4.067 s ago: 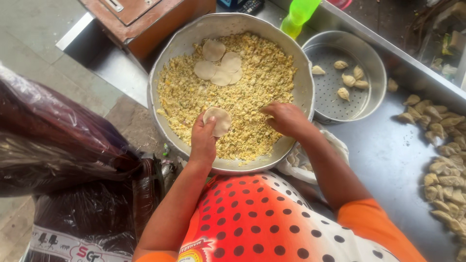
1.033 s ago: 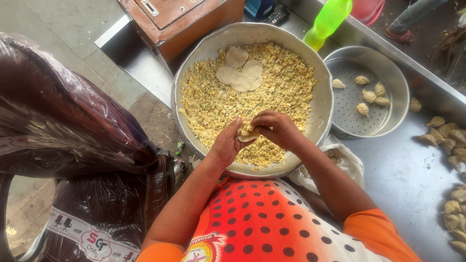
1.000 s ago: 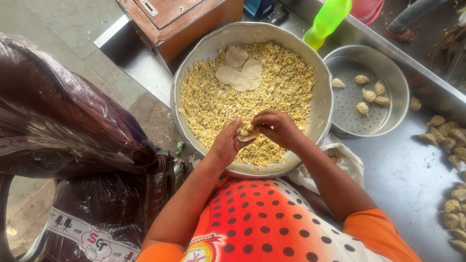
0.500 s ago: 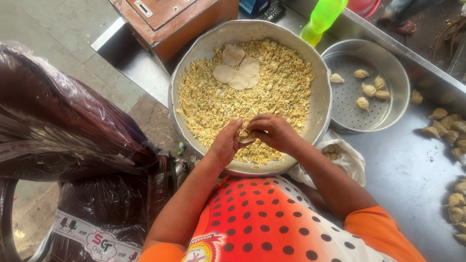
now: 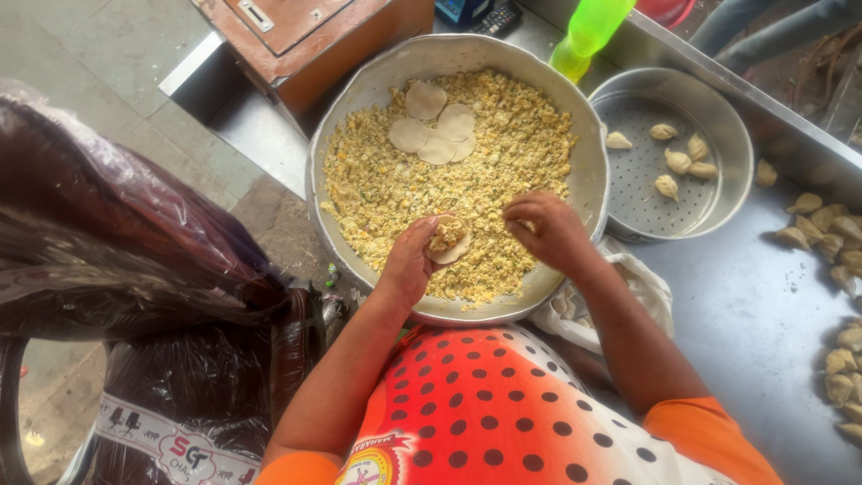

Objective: The person repeatedly scoops a grainy filling into small round wrappers, folds them into dumplings, and places them into a perforated metal tray. The process continues with consistent hand motions throughout the clip.

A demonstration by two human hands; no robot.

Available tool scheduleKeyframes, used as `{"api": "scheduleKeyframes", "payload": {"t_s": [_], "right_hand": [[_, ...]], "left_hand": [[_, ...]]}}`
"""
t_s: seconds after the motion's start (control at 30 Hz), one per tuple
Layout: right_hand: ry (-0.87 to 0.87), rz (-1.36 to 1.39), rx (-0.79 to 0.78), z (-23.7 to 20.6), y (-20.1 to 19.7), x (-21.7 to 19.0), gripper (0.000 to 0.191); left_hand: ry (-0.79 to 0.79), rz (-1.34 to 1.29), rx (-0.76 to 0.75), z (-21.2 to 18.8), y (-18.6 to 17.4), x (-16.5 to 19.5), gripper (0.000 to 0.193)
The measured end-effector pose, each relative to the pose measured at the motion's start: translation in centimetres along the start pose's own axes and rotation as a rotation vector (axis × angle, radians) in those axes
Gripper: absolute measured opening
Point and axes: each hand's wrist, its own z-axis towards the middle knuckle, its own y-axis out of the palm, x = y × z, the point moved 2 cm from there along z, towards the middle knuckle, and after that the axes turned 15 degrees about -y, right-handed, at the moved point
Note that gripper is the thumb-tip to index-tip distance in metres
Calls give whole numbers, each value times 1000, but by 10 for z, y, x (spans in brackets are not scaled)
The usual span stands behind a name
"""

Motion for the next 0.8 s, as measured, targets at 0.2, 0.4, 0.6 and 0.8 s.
{"api": "scheduleKeyframes", "payload": {"t_s": [0.2, 0.4, 0.6, 0.8], "right_hand": [[-116, 3, 61, 13, 22, -46, 30], [-249, -61, 10, 36, 28, -68, 36], [-265, -64, 85, 26, 33, -71, 17], [-307, -11, 106, 28, 33, -64, 23]], "left_hand": [[-30, -22, -10, 2, -1, -2, 38], [-40, -39, -85, 0, -1, -2, 38], [-50, -54, -109, -1, 2, -2, 39], [-50, -32, -146, -3, 4, 1, 42]]}}
